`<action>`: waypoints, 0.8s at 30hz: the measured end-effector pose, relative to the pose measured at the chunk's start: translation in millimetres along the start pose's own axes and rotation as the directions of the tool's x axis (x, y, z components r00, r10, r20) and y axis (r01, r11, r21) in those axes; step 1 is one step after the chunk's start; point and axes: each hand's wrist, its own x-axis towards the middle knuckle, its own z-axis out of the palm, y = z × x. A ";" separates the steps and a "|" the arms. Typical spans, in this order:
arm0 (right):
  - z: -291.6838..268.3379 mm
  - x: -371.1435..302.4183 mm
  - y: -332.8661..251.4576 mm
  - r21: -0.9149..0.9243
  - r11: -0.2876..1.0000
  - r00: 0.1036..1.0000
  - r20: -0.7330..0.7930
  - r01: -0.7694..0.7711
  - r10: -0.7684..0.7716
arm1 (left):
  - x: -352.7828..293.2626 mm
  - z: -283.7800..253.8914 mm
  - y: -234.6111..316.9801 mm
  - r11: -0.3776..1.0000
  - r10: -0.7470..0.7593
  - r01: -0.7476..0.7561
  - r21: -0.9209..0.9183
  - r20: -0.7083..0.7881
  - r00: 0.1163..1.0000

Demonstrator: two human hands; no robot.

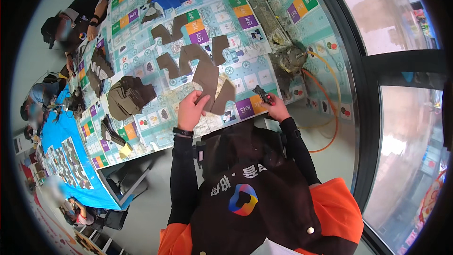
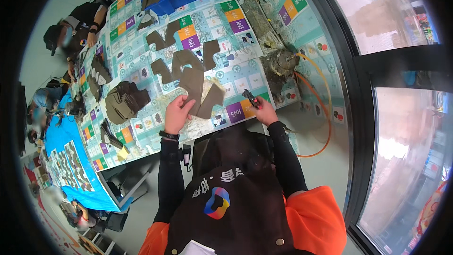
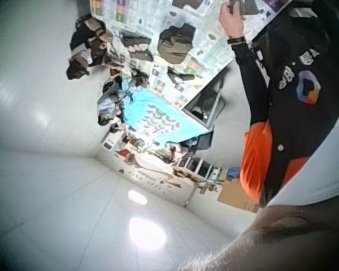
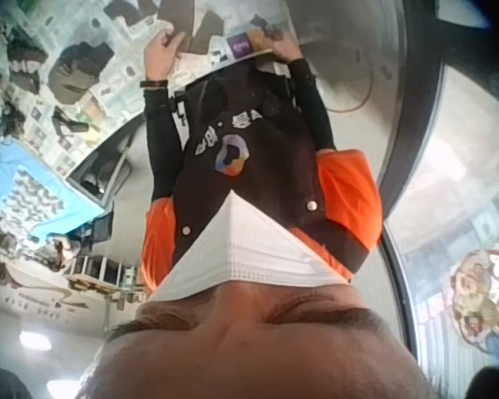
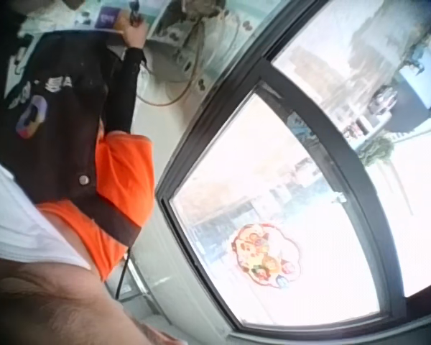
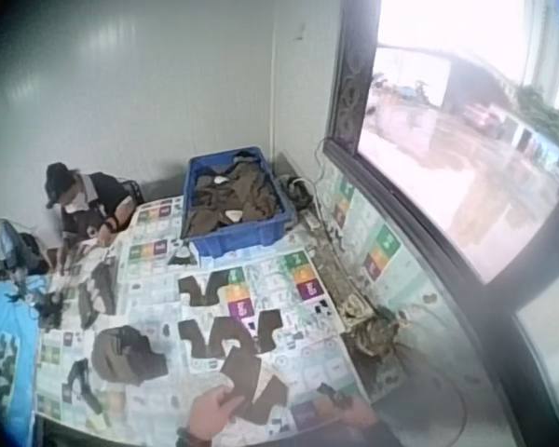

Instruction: Assembling shoe upper components and using an air nozzle to clean or position them.

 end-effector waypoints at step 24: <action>37.0 31.5 -46.0 0.309 0.929 0.943 0.319 -0.201 0.098 | 12.3 -11.3 -163.6 0.856 -0.149 0.318 0.408 -0.394 0.907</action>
